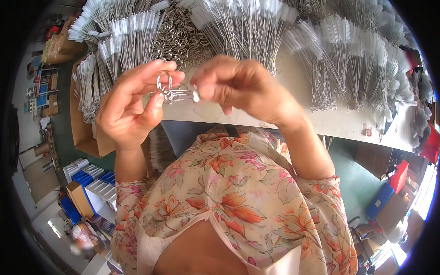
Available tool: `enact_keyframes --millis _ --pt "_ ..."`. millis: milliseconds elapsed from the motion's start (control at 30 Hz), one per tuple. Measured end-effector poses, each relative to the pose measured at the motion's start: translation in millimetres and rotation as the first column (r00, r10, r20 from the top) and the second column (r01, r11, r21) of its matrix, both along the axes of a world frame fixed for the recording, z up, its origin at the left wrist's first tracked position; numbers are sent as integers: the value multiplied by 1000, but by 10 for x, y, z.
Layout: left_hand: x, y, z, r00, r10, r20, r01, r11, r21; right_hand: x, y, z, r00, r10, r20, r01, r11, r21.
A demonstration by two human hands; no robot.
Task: The person is assembling small white brushes onto metal rings in a workshop environment.
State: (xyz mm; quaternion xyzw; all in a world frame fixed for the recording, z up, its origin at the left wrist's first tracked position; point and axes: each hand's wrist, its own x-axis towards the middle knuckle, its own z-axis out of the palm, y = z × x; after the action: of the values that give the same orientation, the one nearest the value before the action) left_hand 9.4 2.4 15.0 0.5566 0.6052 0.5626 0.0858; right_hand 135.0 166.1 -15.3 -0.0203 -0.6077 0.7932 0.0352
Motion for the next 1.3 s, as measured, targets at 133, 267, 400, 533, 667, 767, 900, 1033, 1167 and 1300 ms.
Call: enact_keyframes --millis 133,267,400,533,667,767,900,1033,1167,1300 --pt "-18 117 64 968 101 -229 -49 974 220 -35 -69 424 979 -195 -61 198 979 46" --pt "-71 139 127 938 50 -344 16 982 186 -102 -182 503 958 -271 -90 274 961 25" --pt "-88 127 176 950 70 -305 -18 985 171 -139 -148 499 961 -264 -81 271 959 86" --pt "-180 120 182 971 25 -240 -5 996 87 -183 -95 424 980 -180 -85 189 976 109" --pt "-206 88 231 991 -64 -118 63 998 -7 -149 -123 391 978 -200 -64 209 962 176" --pt "-182 -22 221 995 -96 33 96 995 6 -71 -143 314 980 -160 -115 190 924 331" --pt "-273 -413 372 1000 10 -22 -8 995 98 -115 -17 12 960 -196 -201 269 846 461" --pt "-358 -1285 729 927 328 -183 -318 944 83 -352 -382 -434 979 38 -199 132 624 770" --pt "-331 -2086 877 886 428 -177 -401 900 171 -487 -832 -801 951 244 -188 140 199 970" --pt "-24 -2531 860 718 686 -118 -684 727 64 -623 -1098 -764 936 339 -95 144 -122 982"
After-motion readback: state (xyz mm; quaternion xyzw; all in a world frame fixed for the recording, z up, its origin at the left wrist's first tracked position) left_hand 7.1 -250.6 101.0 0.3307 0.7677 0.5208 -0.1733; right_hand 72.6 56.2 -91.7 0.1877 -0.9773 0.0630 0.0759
